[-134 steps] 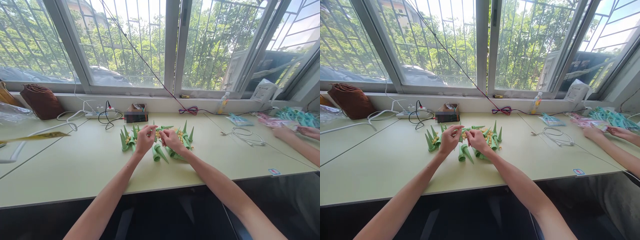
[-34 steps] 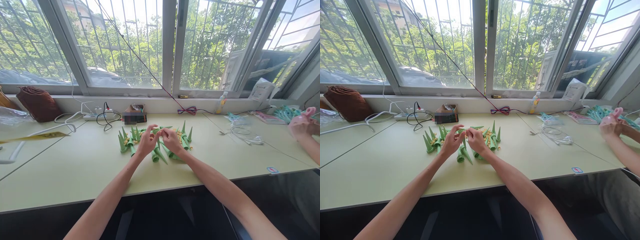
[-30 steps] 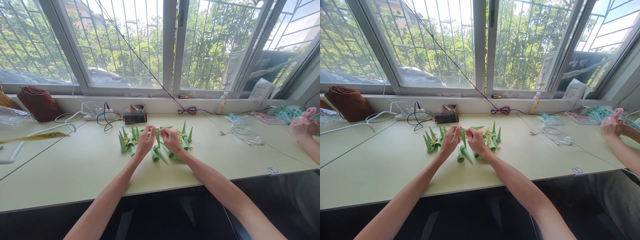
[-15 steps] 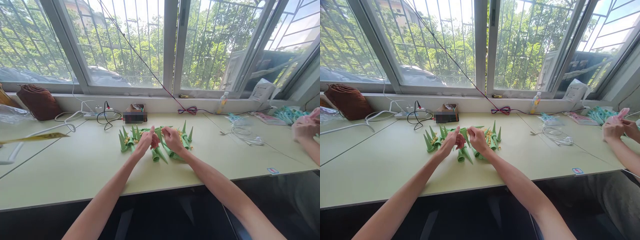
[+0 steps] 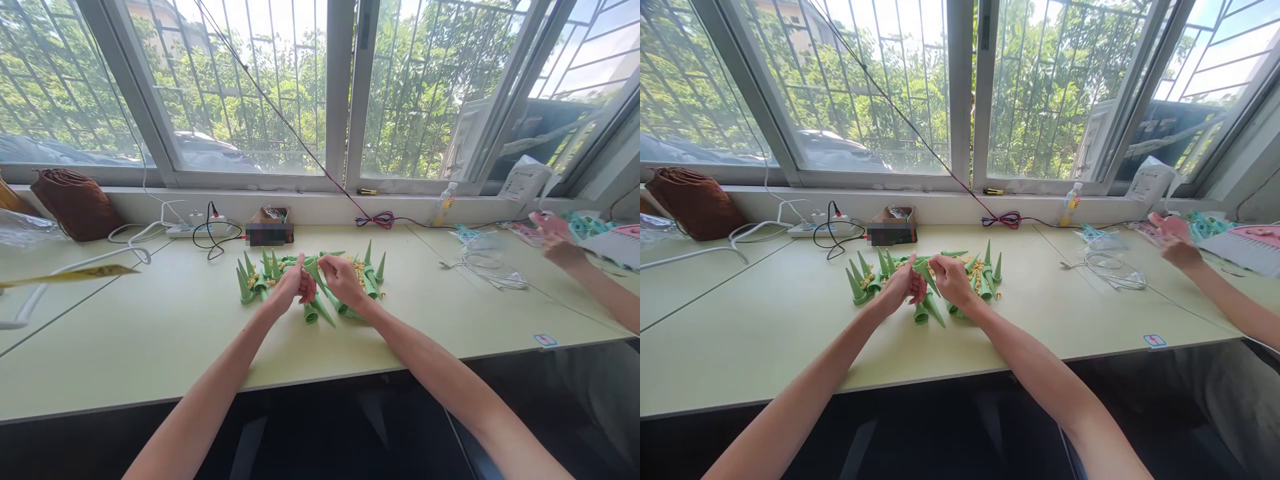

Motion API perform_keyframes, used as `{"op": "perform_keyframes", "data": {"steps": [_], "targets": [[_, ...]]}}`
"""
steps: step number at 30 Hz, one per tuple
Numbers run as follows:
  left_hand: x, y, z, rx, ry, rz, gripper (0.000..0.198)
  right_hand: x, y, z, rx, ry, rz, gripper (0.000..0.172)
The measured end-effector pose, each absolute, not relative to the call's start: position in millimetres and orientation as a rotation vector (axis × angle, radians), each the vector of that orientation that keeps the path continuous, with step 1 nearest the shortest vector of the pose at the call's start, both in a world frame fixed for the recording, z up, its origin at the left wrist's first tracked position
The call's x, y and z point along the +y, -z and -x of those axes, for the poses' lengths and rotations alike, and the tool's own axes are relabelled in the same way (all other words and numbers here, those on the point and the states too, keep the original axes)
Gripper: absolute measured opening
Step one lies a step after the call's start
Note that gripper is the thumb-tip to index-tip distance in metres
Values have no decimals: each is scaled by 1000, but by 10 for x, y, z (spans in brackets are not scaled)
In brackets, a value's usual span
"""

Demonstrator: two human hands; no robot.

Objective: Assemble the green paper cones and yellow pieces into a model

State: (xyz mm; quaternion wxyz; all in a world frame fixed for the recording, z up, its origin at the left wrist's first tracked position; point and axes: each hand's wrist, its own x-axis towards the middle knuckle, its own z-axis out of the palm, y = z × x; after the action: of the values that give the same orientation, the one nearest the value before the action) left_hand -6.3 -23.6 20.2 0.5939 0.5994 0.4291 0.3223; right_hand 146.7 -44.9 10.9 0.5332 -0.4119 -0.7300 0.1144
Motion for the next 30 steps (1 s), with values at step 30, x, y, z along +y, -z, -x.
{"op": "perform_keyframes", "data": {"steps": [30], "targets": [[-254, -242, 86, 881, -647, -1320, 73, -403, -114, -1528, -1767, -341, 1026, 39]]}}
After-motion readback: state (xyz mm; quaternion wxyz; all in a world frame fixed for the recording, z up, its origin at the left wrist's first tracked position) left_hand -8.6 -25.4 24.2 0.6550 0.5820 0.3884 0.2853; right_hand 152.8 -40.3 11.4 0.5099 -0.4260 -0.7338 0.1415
